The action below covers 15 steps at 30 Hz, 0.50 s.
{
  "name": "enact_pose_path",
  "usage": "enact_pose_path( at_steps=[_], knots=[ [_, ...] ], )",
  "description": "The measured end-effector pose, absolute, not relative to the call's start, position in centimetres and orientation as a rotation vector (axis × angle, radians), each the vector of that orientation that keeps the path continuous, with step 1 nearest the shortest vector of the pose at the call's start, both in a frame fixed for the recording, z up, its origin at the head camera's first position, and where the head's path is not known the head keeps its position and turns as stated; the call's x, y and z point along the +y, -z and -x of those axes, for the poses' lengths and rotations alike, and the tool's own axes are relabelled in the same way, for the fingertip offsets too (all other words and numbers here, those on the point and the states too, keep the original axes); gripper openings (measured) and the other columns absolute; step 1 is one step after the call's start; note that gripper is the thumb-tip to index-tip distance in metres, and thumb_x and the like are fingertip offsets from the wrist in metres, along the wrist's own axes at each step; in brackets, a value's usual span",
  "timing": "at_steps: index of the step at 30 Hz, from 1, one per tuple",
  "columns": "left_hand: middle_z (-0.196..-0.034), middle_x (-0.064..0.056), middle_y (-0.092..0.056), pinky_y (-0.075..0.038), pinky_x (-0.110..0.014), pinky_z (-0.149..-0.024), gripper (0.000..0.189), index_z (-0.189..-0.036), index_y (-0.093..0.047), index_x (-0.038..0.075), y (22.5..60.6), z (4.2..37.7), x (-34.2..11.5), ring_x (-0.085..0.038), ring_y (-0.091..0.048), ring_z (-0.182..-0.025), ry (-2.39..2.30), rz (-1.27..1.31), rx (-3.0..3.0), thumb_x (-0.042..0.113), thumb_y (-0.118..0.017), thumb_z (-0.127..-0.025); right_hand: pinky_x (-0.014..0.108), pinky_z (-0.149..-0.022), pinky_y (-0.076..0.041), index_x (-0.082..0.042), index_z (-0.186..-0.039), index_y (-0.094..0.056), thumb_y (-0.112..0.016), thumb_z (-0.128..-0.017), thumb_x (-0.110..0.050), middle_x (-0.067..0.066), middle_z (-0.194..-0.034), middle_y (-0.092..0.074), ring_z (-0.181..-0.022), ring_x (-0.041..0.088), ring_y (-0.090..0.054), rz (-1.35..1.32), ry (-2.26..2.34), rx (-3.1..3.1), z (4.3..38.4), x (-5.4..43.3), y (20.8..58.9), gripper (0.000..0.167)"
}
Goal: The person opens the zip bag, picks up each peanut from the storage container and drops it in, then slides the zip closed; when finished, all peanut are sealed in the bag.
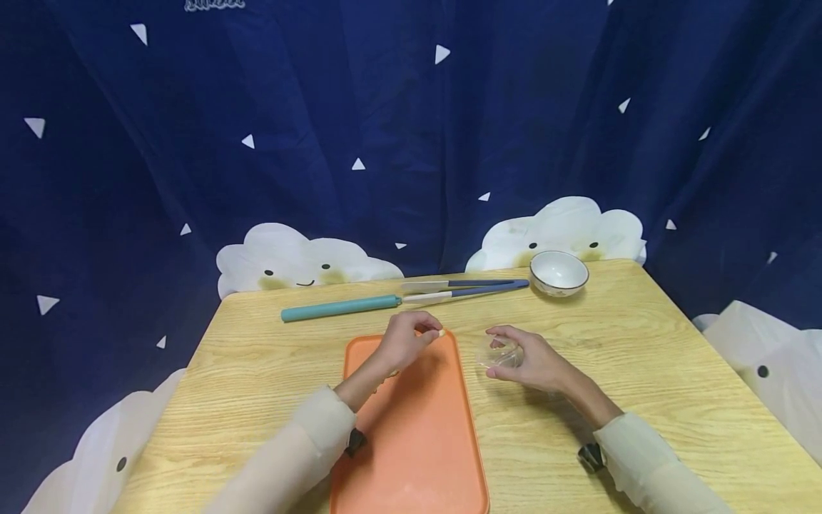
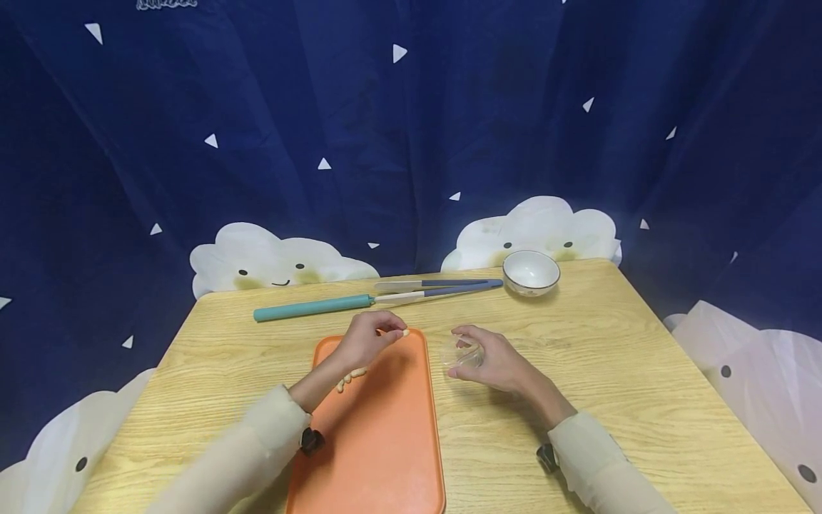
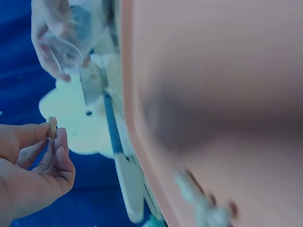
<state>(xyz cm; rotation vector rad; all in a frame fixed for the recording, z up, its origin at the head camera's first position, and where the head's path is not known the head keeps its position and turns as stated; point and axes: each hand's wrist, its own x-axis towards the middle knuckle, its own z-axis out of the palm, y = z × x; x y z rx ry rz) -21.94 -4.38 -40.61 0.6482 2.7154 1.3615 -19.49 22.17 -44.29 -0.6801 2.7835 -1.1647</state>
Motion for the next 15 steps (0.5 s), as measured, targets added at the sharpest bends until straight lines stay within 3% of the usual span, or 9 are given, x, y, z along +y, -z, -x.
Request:
enact_pose_path(
  at_steps=[15],
  knots=[
    [-0.084,-0.007,-0.071,-0.048,-0.018,-0.057,0.01,-0.092,-0.072,0.003,40.6,20.7,1.3,-0.015,-0.064,-0.069,-1.463,-0.713,2.564,0.009,-0.068,-0.087,0.047,-0.092,-0.045,-0.012,-0.132,-0.051,-0.078,-0.076,-0.038,0.008,-0.113,-0.066,-0.11,0.027,-0.059,0.664,1.178,2.774,19.4,22.0,44.0,0.067]
  ],
)
